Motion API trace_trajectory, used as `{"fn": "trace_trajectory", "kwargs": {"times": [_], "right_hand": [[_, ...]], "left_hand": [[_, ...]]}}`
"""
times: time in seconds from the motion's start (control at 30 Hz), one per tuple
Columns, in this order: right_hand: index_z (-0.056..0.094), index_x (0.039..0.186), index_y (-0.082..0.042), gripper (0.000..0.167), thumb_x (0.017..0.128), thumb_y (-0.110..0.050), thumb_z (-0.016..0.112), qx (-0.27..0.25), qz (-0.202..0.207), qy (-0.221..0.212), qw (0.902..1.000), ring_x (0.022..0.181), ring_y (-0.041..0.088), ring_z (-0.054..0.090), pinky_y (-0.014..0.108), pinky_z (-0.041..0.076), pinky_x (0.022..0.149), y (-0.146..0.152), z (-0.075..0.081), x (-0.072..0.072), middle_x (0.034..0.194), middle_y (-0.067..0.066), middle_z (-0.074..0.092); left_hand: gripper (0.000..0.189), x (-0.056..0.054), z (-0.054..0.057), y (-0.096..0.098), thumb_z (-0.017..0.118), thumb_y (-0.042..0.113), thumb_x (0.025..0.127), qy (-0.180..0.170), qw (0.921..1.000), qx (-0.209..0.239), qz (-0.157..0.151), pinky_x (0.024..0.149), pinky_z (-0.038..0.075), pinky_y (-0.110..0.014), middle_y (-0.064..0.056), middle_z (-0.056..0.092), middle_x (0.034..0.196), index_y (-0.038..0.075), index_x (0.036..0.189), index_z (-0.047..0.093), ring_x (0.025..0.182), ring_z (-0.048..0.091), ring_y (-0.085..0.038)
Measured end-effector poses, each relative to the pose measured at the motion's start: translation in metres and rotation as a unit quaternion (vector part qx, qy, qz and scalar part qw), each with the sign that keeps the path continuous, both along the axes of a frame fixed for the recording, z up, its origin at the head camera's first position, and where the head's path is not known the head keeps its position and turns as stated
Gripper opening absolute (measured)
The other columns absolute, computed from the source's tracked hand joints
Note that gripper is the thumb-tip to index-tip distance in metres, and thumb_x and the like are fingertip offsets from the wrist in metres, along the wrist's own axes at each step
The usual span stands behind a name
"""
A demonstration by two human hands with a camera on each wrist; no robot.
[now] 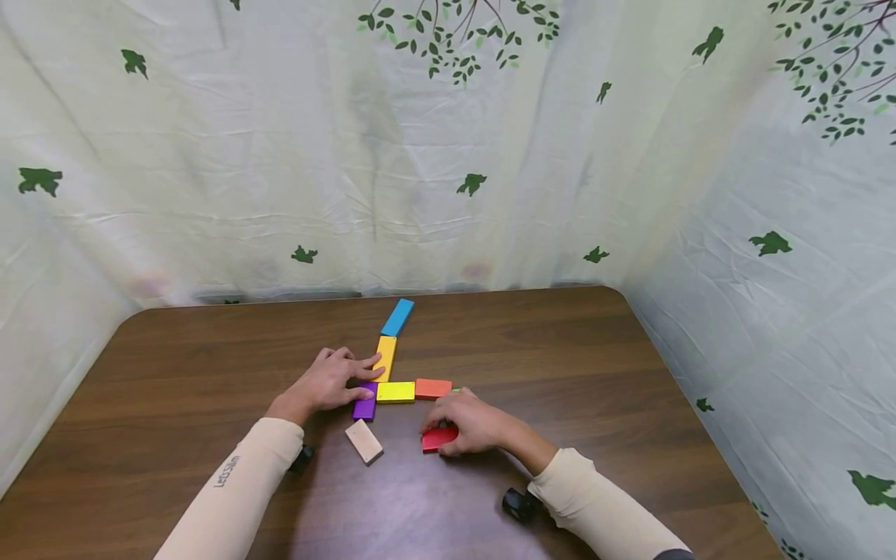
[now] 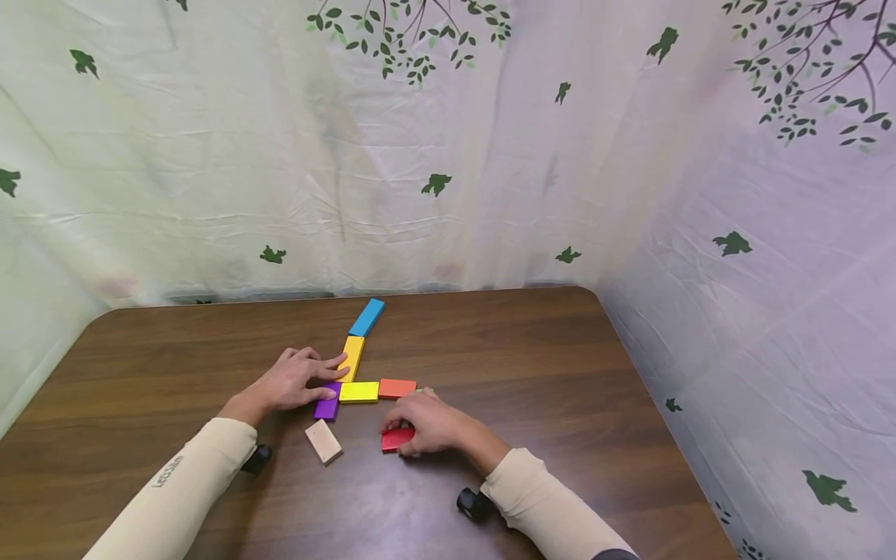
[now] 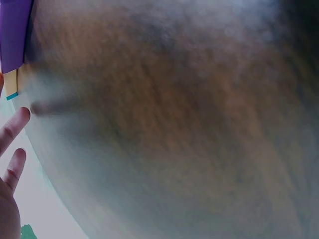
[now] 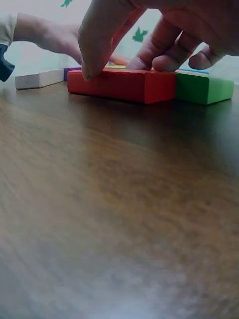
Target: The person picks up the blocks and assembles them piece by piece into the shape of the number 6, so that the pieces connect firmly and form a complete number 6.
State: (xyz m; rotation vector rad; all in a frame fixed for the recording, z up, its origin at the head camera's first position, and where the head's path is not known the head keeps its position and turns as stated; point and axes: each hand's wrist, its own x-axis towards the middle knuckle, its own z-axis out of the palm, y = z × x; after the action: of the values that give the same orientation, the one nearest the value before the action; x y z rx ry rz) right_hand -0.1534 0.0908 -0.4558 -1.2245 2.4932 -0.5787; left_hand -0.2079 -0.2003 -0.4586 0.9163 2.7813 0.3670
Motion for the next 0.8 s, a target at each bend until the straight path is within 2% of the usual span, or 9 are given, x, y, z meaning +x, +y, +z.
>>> {"fn": "trace_trajectory", "kwargs": {"times": [0.53, 0.8], "right_hand": [[0.073, 0.112, -0.023, 0.032, 0.082, -0.030, 0.077, 0.002, 0.000, 0.012, 0.9999, 0.096, 0.000, 0.053, 0.026, 0.034, 0.086, -0.0010, -0.0002, 0.0027, 0.103, -0.014, 0.065], [0.072, 0.114, -0.023, 0.032, 0.083, -0.032, 0.075, 0.001, 0.013, 0.013, 0.9998, 0.095, 0.000, 0.054, 0.021, 0.037, 0.084, -0.0070, -0.0018, 0.0041, 0.102, -0.013, 0.065]], "left_hand": [[0.054, -0.0005, -0.0026, 0.0002, 0.068, 0.040, 0.087, 0.005, 1.0000, 0.004, 0.002, 0.091, 0.032, -0.047, -0.004, 0.046, 0.146, 0.022, 0.136, 0.056, 0.107, 0.047, -0.026], [0.054, -0.0006, -0.0025, 0.0003, 0.068, 0.041, 0.087, 0.001, 1.0000, -0.003, 0.006, 0.092, 0.032, -0.048, -0.004, 0.046, 0.147, 0.023, 0.136, 0.055, 0.108, 0.047, -0.026]]}}
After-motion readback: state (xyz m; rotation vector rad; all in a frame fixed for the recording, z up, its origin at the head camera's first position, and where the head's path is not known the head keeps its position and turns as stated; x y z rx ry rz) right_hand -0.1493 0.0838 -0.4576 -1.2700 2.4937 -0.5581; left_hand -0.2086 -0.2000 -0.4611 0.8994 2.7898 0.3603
